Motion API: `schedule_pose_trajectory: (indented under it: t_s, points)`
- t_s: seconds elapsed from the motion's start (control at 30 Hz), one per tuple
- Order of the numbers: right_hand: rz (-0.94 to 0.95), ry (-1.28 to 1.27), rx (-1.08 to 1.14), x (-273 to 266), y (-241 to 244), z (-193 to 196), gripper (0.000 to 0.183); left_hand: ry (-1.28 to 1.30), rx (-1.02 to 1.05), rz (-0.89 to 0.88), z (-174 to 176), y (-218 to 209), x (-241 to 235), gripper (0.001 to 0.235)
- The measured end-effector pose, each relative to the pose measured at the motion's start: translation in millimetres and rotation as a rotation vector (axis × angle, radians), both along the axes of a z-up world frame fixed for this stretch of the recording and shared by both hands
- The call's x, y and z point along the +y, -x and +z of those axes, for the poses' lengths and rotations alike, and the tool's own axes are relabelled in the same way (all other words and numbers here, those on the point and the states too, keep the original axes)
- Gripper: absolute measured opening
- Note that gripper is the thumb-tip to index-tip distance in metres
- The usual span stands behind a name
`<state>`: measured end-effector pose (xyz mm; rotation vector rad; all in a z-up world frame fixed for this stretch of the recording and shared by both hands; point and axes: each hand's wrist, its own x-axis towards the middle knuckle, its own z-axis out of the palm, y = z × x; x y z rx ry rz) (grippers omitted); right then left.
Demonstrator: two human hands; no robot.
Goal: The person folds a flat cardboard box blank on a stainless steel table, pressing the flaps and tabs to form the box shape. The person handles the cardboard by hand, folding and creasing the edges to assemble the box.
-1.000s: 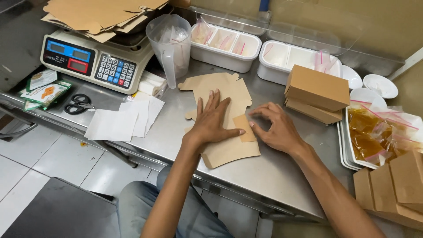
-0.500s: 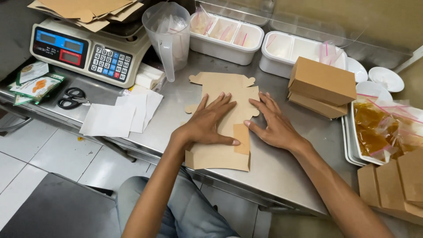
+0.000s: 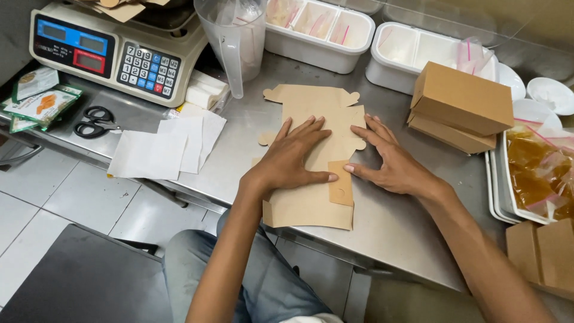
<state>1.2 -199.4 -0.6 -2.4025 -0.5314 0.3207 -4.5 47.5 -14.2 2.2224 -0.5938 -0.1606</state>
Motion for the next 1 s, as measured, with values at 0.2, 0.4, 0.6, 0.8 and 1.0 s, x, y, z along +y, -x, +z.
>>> schedule_pose_trajectory:
  t_s: [0.2,0.4,0.6,0.8,1.0]
  points:
    - [0.02,0.02,0.036,-2.6,-3.5,0.1,0.095,0.0,0.009,0.004,2.1,0.8,0.0,0.092]
    - [0.052,0.065,0.04,-4.8,-4.4,-2.7,0.112,-0.002,0.01,0.003,4.3,1.5,0.0,0.092]
    - [0.096,0.111,0.064,-5.8,-3.9,-1.0,0.128,0.002,0.014,0.003,6.2,2.2,-0.9,0.091]
    - [0.143,0.15,0.045,-10.4,-7.1,-5.5,0.136,0.003,0.017,0.008,7.1,2.2,-1.2,0.088]
    - [0.166,0.193,0.043,-11.2,-5.3,-2.6,0.145,0.014,0.016,-0.001,5.6,1.9,-0.1,0.087]
